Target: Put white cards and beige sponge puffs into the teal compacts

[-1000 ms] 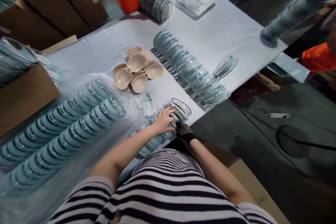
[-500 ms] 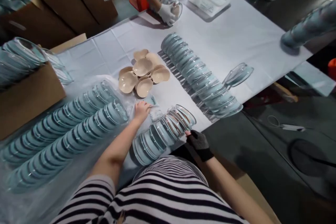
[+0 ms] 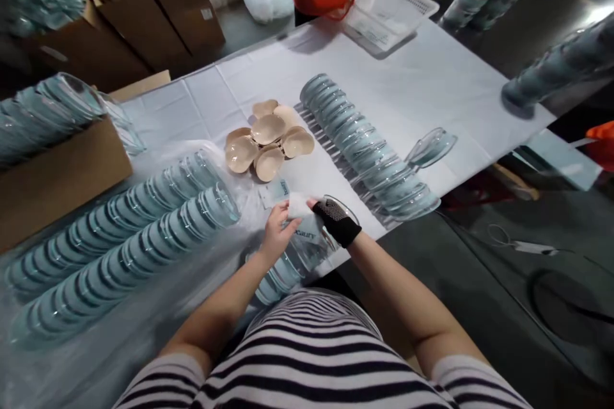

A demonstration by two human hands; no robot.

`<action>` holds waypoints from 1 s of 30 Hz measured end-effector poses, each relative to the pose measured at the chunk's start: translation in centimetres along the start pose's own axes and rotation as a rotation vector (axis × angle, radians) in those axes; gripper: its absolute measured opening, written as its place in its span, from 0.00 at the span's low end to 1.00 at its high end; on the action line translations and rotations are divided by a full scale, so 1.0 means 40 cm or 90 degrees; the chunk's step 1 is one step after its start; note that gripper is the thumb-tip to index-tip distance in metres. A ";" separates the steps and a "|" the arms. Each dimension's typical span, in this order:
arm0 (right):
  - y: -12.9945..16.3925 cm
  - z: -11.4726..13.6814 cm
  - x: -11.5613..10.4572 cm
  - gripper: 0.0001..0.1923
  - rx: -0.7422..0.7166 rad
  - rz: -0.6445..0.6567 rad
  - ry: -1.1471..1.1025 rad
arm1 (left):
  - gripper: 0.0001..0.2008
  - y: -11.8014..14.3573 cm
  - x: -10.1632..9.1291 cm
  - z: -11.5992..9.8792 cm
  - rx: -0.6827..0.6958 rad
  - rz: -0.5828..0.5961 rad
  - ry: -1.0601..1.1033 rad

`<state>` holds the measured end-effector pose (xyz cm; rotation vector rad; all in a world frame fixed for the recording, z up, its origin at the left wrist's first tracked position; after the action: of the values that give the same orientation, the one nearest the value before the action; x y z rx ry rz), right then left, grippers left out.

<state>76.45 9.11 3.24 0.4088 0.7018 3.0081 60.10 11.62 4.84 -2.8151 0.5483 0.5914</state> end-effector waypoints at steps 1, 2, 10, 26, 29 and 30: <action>0.001 -0.022 0.002 0.22 0.031 0.000 -0.036 | 0.15 -0.008 -0.008 -0.006 0.018 -0.053 -0.030; 0.003 -0.044 0.003 0.22 0.051 -0.003 -0.059 | 0.14 -0.013 -0.009 -0.012 0.032 -0.085 -0.044; 0.006 -0.010 -0.106 0.16 -0.115 -0.259 0.009 | 0.14 -0.205 0.092 0.087 -0.120 -0.115 0.053; -0.202 0.174 -0.242 0.08 -0.270 -0.253 0.420 | 0.17 -0.482 0.142 0.134 -0.055 0.177 -0.320; -0.216 0.226 -0.180 0.08 -0.292 -0.229 0.441 | 0.18 -0.386 0.111 0.048 -0.055 0.118 -0.050; -0.203 0.246 -0.158 0.11 -0.321 -0.208 0.425 | 0.19 -0.360 0.096 0.024 -0.068 0.098 0.004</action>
<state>84.82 20.13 6.62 -0.6770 -0.0226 2.8134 68.75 23.75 4.22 -2.8926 0.7607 0.6592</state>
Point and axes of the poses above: each hand's wrist, its own y-axis away from the middle knuckle, its own x-axis out of the palm, z = x × y, the point moved 6 cm from there along -y, towards the middle knuckle, and after that the axes turned 9 degrees about -y, right-handed, at the moved point
